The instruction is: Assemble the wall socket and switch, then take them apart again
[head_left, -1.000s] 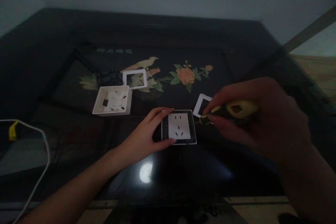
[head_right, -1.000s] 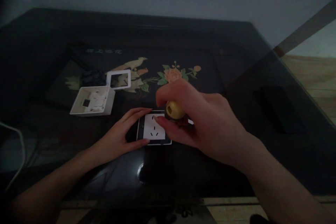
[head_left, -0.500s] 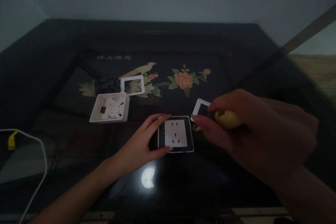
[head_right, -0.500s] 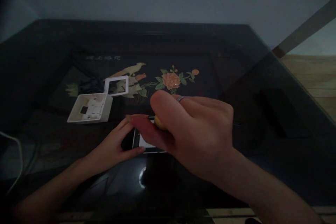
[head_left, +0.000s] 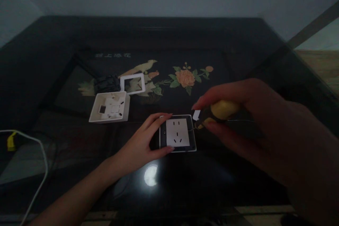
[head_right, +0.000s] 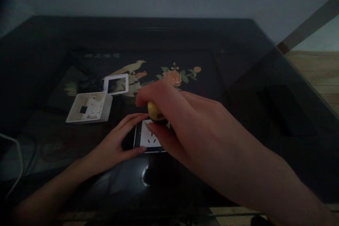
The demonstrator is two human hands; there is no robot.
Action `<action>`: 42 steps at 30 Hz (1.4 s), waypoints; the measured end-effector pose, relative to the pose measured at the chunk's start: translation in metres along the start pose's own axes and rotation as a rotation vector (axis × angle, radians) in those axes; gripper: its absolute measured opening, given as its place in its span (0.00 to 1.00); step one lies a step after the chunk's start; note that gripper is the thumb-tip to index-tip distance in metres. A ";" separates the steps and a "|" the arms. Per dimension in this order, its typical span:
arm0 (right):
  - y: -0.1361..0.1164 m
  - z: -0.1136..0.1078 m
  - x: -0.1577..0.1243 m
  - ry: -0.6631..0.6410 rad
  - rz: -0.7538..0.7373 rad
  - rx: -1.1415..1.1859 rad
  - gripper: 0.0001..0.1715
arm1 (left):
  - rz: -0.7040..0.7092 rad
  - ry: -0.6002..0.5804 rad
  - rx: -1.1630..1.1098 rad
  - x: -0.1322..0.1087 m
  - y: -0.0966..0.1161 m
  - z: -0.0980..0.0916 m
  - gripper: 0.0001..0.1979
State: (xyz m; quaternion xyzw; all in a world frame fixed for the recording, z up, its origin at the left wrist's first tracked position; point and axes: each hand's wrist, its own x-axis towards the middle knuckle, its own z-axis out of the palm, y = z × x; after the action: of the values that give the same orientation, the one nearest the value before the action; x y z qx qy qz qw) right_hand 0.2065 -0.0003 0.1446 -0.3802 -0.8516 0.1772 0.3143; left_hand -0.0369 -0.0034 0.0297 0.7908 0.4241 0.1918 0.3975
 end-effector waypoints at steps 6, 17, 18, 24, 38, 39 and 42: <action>-0.013 0.006 0.001 0.351 0.130 -0.055 0.13 | 0.021 0.008 -0.006 0.000 -0.002 0.001 0.35; -0.016 -0.001 -0.003 0.163 0.074 0.091 0.19 | 0.021 0.005 -0.003 0.001 0.001 0.000 0.34; -0.015 0.001 -0.002 0.185 0.074 0.061 0.17 | 0.024 0.006 -0.003 0.001 0.001 0.000 0.35; -0.011 0.010 0.002 0.359 0.004 -0.191 0.10 | 0.014 -0.006 -0.003 0.001 0.000 0.000 0.33; -0.004 0.014 0.000 0.361 -0.098 -0.236 0.12 | 0.024 0.000 0.018 0.000 -0.003 0.002 0.34; -0.005 0.013 0.000 0.333 -0.084 -0.220 0.14 | 0.019 -0.004 0.016 0.000 -0.002 0.001 0.34; -0.009 0.007 -0.003 0.227 -0.006 -0.212 0.18 | -0.001 -0.014 0.008 0.001 0.000 0.001 0.34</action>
State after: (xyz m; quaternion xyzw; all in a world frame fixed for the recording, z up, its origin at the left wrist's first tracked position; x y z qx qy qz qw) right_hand 0.1984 -0.0085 0.1430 -0.4264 -0.8256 0.0411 0.3672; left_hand -0.0363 -0.0030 0.0291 0.7935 0.4224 0.1846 0.3973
